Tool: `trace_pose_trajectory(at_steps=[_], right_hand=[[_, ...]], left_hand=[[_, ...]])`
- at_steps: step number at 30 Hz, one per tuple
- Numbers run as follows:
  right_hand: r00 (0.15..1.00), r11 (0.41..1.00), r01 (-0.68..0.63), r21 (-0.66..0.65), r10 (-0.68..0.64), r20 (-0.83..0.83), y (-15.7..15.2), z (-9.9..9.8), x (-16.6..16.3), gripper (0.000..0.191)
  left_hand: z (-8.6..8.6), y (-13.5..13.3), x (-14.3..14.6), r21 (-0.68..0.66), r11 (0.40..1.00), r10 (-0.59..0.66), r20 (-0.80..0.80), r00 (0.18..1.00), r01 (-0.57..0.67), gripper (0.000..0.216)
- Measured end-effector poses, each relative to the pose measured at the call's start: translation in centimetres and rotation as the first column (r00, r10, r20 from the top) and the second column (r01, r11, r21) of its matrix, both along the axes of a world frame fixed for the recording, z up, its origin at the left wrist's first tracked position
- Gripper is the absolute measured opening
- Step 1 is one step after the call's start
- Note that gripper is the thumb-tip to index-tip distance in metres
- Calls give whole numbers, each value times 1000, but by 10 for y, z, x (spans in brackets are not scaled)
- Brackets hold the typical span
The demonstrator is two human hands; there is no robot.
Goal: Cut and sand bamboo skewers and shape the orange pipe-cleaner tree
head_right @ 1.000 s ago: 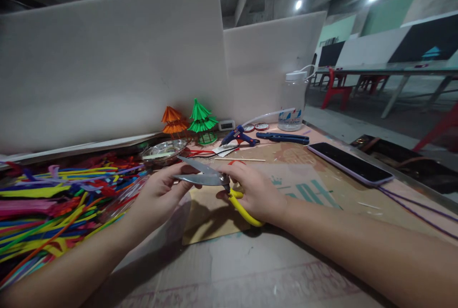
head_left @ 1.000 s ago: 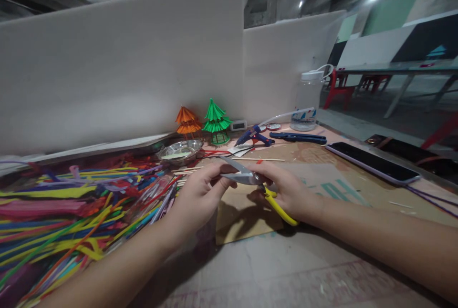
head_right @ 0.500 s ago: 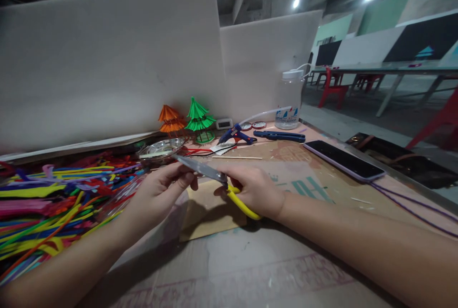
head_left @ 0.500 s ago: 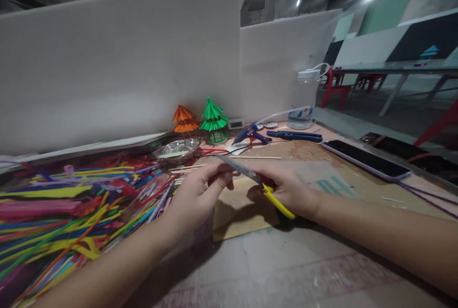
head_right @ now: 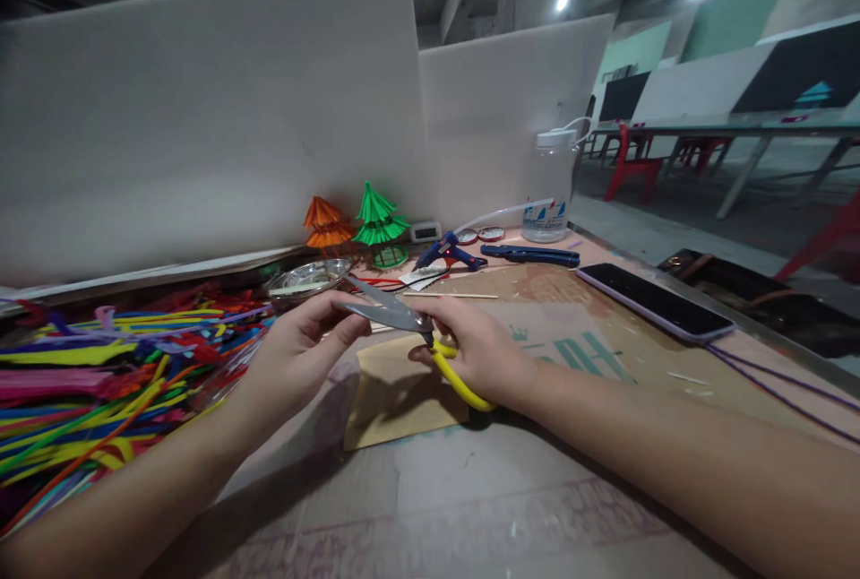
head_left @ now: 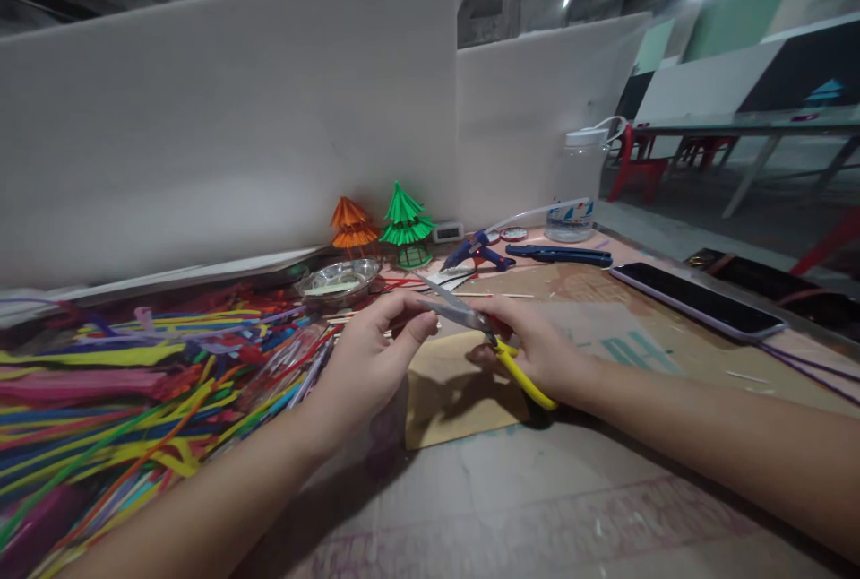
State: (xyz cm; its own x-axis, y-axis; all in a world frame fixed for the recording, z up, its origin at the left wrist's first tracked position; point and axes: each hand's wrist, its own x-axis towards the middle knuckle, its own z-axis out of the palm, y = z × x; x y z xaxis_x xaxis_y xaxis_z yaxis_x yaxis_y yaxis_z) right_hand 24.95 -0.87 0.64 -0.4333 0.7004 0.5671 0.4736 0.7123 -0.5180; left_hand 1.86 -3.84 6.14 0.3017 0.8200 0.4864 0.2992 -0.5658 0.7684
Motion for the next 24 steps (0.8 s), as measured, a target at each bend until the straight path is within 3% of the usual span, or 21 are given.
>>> trace_pose_trajectory(at_steps=[9, 24], right_hand=[[998, 998, -61, 15, 61, 1, -7, 5, 0, 43], [998, 999, -8, -48, 11, 63, -7, 10, 3, 40]], left_hand=[[-5, 2, 0, 33, 999, -27, -16, 999, 28, 14], [-1, 5, -2, 49, 999, 27, -116, 993, -22, 16]])
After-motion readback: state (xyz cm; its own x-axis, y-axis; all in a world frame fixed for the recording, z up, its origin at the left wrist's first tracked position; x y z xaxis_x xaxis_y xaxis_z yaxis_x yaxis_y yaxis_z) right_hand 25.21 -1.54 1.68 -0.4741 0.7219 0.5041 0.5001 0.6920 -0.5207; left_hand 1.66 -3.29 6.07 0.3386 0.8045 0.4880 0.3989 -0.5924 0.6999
